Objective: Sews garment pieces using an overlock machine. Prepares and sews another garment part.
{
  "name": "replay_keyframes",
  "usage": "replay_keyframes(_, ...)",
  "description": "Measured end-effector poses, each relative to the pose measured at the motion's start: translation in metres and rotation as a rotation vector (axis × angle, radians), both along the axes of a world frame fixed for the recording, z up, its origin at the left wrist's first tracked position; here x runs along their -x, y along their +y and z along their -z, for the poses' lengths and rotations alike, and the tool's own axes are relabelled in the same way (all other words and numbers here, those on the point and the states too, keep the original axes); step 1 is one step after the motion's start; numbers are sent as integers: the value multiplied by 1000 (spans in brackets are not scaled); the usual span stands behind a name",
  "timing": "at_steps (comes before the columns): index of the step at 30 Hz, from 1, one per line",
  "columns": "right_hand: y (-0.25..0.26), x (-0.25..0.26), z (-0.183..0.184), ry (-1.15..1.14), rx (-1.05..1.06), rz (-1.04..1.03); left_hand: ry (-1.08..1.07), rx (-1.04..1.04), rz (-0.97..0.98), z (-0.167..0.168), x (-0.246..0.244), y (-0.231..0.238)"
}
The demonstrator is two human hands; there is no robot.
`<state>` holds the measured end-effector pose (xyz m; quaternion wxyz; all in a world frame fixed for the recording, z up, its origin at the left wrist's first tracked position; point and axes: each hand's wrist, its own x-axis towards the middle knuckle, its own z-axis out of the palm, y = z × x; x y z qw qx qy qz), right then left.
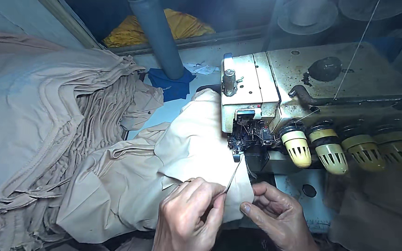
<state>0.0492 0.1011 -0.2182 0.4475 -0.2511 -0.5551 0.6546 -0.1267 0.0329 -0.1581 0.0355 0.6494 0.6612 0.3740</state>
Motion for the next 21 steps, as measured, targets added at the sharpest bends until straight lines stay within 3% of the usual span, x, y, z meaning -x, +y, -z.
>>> replay_keyframes(3, -5, -1, -3, 19, 45, -33, -39, -74, 48, -5, -5, -4)
replay_keyframes(8, -8, -1, -4, 79, 66, -57, 105, -92, 120, 3, -13, 0)
replay_keyframes(14, -14, 7, -4, 87, 73, 15, 289, -125, 43, 11, -21, 15)
replay_keyframes(21, -19, 28, -6, 91, 38, 121, 336, -153, 2, 10, -10, 37)
